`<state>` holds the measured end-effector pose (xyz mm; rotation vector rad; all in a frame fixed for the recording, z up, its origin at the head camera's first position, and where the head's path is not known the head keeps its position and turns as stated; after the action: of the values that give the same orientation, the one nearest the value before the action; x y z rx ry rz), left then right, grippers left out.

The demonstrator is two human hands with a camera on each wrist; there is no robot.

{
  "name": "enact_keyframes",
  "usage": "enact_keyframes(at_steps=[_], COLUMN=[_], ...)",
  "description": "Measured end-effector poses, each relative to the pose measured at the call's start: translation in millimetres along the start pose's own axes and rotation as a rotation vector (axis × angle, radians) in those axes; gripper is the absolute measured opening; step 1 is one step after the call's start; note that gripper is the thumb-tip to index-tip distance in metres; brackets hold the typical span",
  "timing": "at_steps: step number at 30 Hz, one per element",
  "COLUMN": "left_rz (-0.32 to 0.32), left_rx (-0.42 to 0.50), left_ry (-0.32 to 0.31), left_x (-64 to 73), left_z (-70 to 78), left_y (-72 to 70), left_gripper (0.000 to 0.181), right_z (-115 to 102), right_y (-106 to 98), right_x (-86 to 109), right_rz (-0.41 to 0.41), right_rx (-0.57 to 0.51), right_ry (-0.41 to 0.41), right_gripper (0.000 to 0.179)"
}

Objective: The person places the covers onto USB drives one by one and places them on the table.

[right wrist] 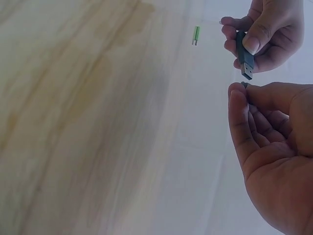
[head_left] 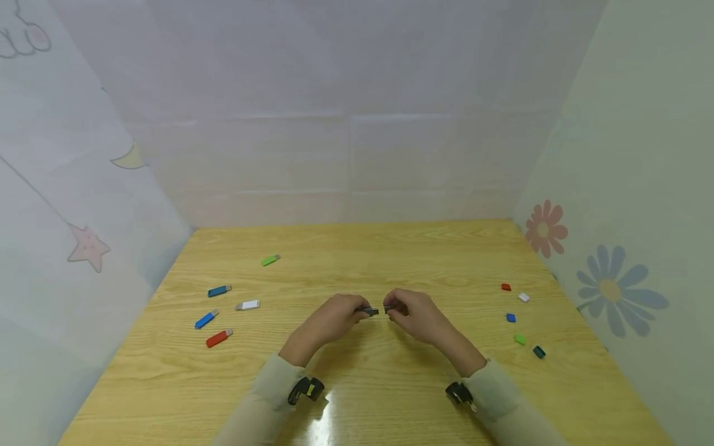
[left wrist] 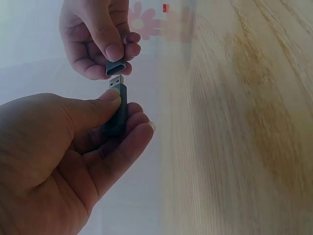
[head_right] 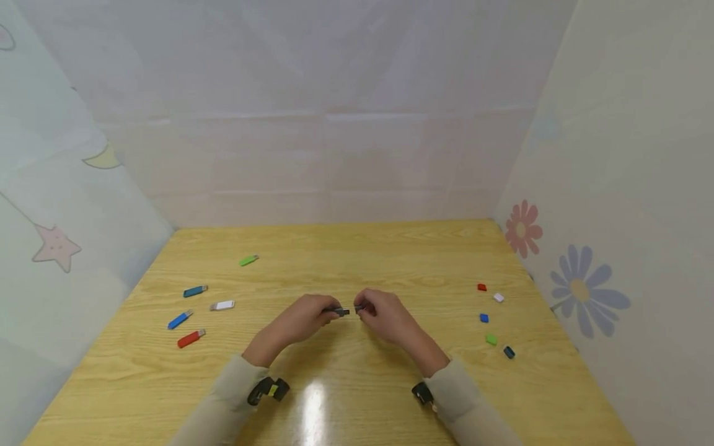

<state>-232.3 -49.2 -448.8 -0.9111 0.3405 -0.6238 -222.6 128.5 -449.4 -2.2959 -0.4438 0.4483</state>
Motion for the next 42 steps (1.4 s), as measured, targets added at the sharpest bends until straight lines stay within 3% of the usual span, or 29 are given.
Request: enact_keyframes(at_steps=[9, 20, 29, 42], left_rz=[-0.011, -0.008, -0.012, -0.014], left_rx=[0.017, -0.046, 0.031, 0.053], left_ry=[0.006, 0.005, 0.004, 0.003], left_x=[-2.8, -6.4, -8.9, -10.1], left_z=[4.0, 9.5, 9.1, 7.0], left_y=[1.2, 4.0, 1.1, 0.5], left_gripper=[0.022, 0.022, 0.022, 0.022], right_z=[-3.5, -1.3, -1.7, 1.3], right_y=[1.0, 0.9, -3.3, -1.4], right_x=[0.7, 2.3, -1.1, -4.9], right_rz=[0.002, 0.0, 0.01, 0.0], right_rx=[-0.015, -0.029, -0.021, -0.045], right_ry=[-0.016, 0.004, -0.01, 0.033], right_gripper=[0.011, 0.012, 0.012, 0.012])
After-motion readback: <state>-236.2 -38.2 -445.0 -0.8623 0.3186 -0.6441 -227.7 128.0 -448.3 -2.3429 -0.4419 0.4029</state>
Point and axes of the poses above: each hand's wrist, its own x-axis away from the middle knuckle, its own y-axis out of the palm, z = x × y, the point moved 5 cm from there along -x, towards the middle knuckle, and after that the axes turned 1 degree about y, right-handed, at the moved point
